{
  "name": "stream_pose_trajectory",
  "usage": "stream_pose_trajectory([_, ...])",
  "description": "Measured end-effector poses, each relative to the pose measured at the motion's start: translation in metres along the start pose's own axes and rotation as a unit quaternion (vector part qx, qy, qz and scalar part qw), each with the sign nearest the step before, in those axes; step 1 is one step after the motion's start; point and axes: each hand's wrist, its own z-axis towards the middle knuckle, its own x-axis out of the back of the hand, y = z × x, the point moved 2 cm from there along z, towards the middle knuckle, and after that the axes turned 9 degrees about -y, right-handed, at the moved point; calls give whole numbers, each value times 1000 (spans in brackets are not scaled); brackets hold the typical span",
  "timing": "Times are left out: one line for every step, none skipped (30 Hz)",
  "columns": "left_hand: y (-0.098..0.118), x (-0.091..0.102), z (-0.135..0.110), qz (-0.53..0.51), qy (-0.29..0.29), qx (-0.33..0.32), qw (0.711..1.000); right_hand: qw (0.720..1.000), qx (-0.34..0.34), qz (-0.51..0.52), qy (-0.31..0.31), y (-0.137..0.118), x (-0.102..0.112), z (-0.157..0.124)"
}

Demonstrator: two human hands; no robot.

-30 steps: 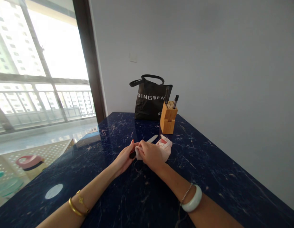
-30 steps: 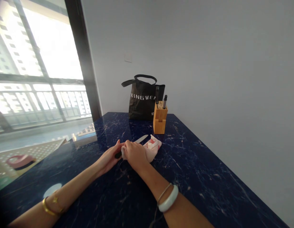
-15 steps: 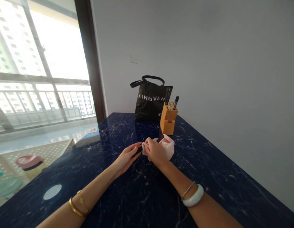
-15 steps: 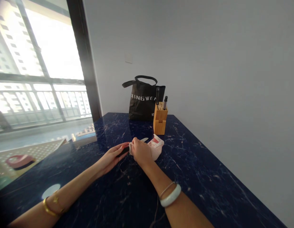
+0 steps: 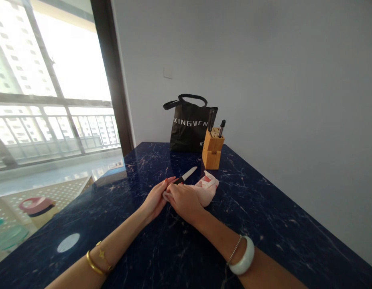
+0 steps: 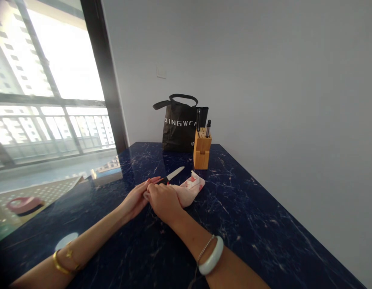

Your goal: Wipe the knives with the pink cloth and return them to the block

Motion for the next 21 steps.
stream_pose_trajectory([0, 1, 0, 8, 4, -6, 1000, 1000, -12, 4, 2, 1, 2, 0])
stream_pose_trajectory([0, 1, 1, 15, 8, -9, 1000, 1000, -26, 9, 4, 3, 3, 0])
stream_pose_trajectory([0, 2, 1, 19, 13, -10, 1000, 999, -40, 15, 7, 7, 4, 0])
stream_pose_trajectory([0, 2, 1, 18, 15, -11, 1000, 998, -56, 21, 11, 11, 5, 1])
stream_pose_trajectory([0, 2, 1, 14, 13, -13, 1000, 997, -74, 26, 18, 16, 6, 1])
stream_pose_trajectory([0, 2, 1, 7, 7, -14, 1000, 995, -93, 30, 26, 22, 6, 1])
stream_pose_trajectory([0, 1, 1, 1, -3, -14, 1000, 993, -113, 32, 32, 27, 5, 1])
stream_pose_trajectory([1, 0, 1, -3, -14, -11, 1000, 990, -133, 32, 38, 33, 4, 1])
stream_pose_trajectory([0, -1, 1, -3, -25, -5, 1000, 987, -151, 30, 41, 38, 4, 0])
stream_pose_trajectory([0, -2, 0, 0, -34, 4, 999, 985, -165, 28, 43, 42, 3, 0])
stream_pose_trajectory([0, -3, 0, 6, -41, 13, 999, 983, -176, 27, 43, 45, 2, 0])
stream_pose_trajectory([0, -4, -1, 13, -47, 20, 999, 982, -183, 25, 42, 47, 2, 0])
stream_pose_trajectory([0, -5, -2, 19, -54, 23, 998, 981, -187, 25, 40, 48, 2, 0])
stream_pose_trajectory([0, -5, -2, 24, -61, 21, 998, 981, -190, 26, 36, 49, 2, 0])
stream_pose_trajectory([0, -6, -2, 28, -68, 17, 997, 980, -192, 27, 32, 49, 2, 0])
stream_pose_trajectory([0, -6, -2, 31, -74, 11, 997, 980, -193, 29, 28, 49, 3, 0])
stream_pose_trajectory([0, -5, -2, 33, -78, 5, 996, 981, -190, 33, 23, 48, 3, 0])
stream_pose_trajectory([-1, -5, -2, 34, -79, 2, 996, 982, -186, 37, 17, 46, 3, 0])
stream_pose_trajectory([-1, -4, -1, 34, -76, 0, 997, 983, -178, 43, 9, 44, 2, 0])
stream_pose_trajectory([-2, -3, -1, 33, -70, 1, 997, 985, -164, 51, -1, 42, 2, -1])
stream_pose_trajectory([-3, -2, -1, 30, -62, 3, 998, 987, -148, 59, -12, 39, 0, -1])
